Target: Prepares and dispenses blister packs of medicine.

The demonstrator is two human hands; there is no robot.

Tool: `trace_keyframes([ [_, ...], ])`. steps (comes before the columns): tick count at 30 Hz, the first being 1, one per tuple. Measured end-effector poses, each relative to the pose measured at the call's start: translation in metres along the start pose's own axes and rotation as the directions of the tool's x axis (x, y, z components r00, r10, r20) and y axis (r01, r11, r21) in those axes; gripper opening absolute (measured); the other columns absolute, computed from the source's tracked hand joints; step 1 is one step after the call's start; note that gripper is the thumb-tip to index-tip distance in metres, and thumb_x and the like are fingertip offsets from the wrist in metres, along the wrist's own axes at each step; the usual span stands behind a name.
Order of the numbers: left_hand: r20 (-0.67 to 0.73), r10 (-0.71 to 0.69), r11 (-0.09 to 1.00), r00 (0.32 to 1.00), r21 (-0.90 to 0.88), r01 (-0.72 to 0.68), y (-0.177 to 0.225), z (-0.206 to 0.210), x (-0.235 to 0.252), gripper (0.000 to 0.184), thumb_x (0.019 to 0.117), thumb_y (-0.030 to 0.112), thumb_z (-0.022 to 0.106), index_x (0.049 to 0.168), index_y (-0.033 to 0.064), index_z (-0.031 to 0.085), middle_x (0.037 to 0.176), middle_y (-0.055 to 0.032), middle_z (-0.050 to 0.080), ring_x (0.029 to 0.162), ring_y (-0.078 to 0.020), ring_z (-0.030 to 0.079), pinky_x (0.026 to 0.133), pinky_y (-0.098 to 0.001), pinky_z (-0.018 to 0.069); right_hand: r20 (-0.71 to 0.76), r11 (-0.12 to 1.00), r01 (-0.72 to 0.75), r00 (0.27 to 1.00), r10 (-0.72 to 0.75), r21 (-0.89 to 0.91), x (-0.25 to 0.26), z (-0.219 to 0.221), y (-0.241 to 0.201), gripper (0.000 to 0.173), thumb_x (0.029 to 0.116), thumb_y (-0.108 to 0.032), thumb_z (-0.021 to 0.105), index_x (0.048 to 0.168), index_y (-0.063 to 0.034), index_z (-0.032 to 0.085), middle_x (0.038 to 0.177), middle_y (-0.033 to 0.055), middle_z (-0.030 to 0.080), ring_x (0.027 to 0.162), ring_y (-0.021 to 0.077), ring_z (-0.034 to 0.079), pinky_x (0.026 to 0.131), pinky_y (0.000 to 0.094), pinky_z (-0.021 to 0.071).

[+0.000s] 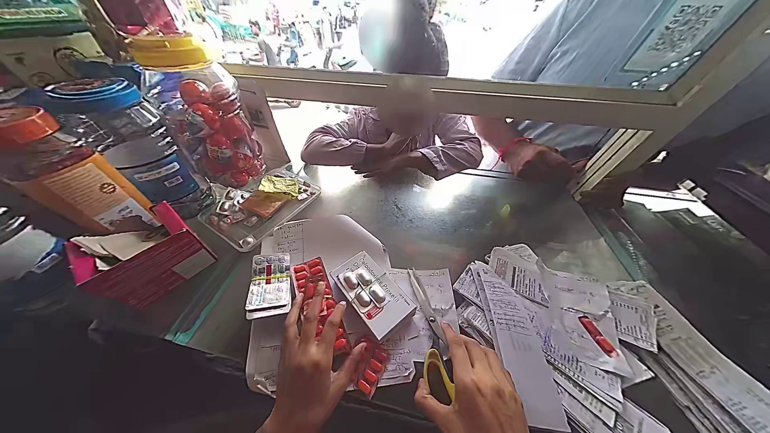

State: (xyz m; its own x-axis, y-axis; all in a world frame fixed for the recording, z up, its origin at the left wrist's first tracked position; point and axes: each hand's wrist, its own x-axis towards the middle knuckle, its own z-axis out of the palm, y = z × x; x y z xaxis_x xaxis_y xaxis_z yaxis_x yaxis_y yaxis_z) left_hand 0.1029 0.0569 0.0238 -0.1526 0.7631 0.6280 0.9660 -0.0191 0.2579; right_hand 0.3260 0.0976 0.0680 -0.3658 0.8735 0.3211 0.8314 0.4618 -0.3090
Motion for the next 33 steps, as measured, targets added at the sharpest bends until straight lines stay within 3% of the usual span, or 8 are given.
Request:
trace_keyframes([
  [4, -0.064, -0.044, 0.996, 0.997, -0.075, 0.039, 0.003, -0.002, 0.000, 0.045, 0.0842, 0.031, 0.068, 0.124, 0.0106, 0.072, 0.145, -0.0250, 0.056, 0.139, -0.0468, 0.047, 0.111, -0.0476, 0.0437, -0.010, 0.992, -0.014, 1.000, 0.015, 0.123, 0.003, -0.013, 0.004, 0.074, 0.0754, -0.034, 0.077, 0.131, 0.0116, 0.061, 0.112, 0.0328, 0.067, 0.098, 0.0508, 0.064, 0.080, 0.0582, 0.0522],
  [9, -0.197, -0.160, 0.937, 0.967, -0.339, 0.086, 0.001, -0.017, -0.004, 0.046, 0.0799, 0.027, 0.072, 0.116, 0.0018, 0.059, 0.137, -0.0252, 0.059, 0.134, -0.0224, 0.055, 0.107, -0.0274, 0.0468, -0.040, 0.996, -0.038, 0.998, 0.041, 0.080, 0.007, -0.010, 0.010, 0.073, 0.0736, -0.035, 0.080, 0.128, 0.0106, 0.064, 0.117, 0.0375, 0.063, 0.101, 0.0566, 0.061, 0.083, 0.0634, 0.0486],
  [14, -0.224, -0.348, 0.701, 0.910, -0.706, 0.094, -0.015, -0.047, -0.010, 0.041, 0.0887, 0.035, 0.068, 0.117, 0.0084, 0.055, 0.136, -0.0093, 0.063, 0.129, -0.0180, 0.060, 0.105, -0.0323, 0.0523, -0.037, 0.999, -0.014, 0.999, 0.015, 0.034, 0.011, 0.002, 0.006, 0.066, 0.0763, -0.029, 0.080, 0.126, 0.0109, 0.065, 0.124, 0.0397, 0.061, 0.109, 0.0615, 0.058, 0.088, 0.0701, 0.0444],
  [17, -0.259, -0.405, 0.589, 0.877, -0.807, 0.034, -0.022, -0.060, -0.017, 0.037, 0.0901, 0.036, 0.069, 0.118, 0.0149, 0.057, 0.133, -0.0062, 0.067, 0.125, -0.0205, 0.064, 0.103, -0.0336, 0.0536, -0.122, 0.988, 0.149, 0.982, -0.142, 0.049, 0.009, 0.007, 0.004, 0.050, 0.0874, -0.028, 0.070, 0.124, 0.0065, 0.068, 0.129, 0.0349, 0.062, 0.119, 0.0582, 0.057, 0.097, 0.0663, 0.0431],
  [21, -0.402, -0.396, 0.667, 0.826, -0.744, -0.043, -0.030, -0.076, -0.025, 0.034, 0.0900, 0.035, 0.070, 0.118, 0.0185, 0.060, 0.132, -0.0044, 0.067, 0.123, -0.0203, 0.065, 0.102, -0.0338, 0.0547, -0.080, 0.835, 0.492, 0.869, -0.488, 0.246, 0.006, 0.014, -0.012, 0.036, 0.0929, -0.036, 0.071, 0.116, -0.0086, 0.076, 0.121, 0.0131, 0.073, 0.114, 0.0322, 0.066, 0.097, 0.0433, 0.0514],
  [24, -0.477, -0.388, 0.807, 0.789, -0.589, 0.040, -0.043, -0.083, -0.031, 0.036, 0.0865, 0.029, 0.069, 0.118, 0.0160, 0.057, 0.131, -0.0024, 0.067, 0.122, -0.0159, 0.065, 0.099, -0.0301, 0.0558, -0.015, 0.745, 0.640, 0.761, -0.649, 0.187, 0.006, 0.034, -0.020, 0.034, 0.0924, -0.033, 0.070, 0.119, -0.0132, 0.076, 0.123, 0.0059, 0.074, 0.117, 0.0260, 0.068, 0.098, 0.0386, 0.0522],
  [28, -0.526, -0.357, 0.930, 0.772, -0.281, 0.238, -0.073, -0.072, -0.040, 0.045, 0.0817, 0.024, 0.068, 0.115, -0.0026, 0.054, 0.128, -0.0183, 0.066, 0.124, -0.0158, 0.062, 0.099, -0.0284, 0.0532, 0.030, 0.727, 0.640, 0.745, -0.666, 0.250, 0.010, 0.029, -0.026, 0.022, 0.0987, -0.014, 0.064, 0.114, -0.0079, 0.077, 0.117, 0.0104, 0.076, 0.112, 0.0308, 0.071, 0.084, 0.0379, 0.0586],
  [33, -0.480, -0.330, 0.943, 0.813, -0.206, 0.261, -0.087, -0.060, -0.041, 0.047, 0.0764, 0.020, 0.071, 0.113, -0.0049, 0.054, 0.129, -0.0271, 0.063, 0.127, -0.0228, 0.060, 0.103, -0.0300, 0.0498, 0.038, 0.756, 0.560, 0.795, -0.606, 0.339, 0.014, 0.021, -0.036, 0.024, 0.0954, -0.006, 0.061, 0.113, 0.0040, 0.074, 0.113, 0.0212, 0.075, 0.106, 0.0397, 0.072, 0.085, 0.0436, 0.0593],
])
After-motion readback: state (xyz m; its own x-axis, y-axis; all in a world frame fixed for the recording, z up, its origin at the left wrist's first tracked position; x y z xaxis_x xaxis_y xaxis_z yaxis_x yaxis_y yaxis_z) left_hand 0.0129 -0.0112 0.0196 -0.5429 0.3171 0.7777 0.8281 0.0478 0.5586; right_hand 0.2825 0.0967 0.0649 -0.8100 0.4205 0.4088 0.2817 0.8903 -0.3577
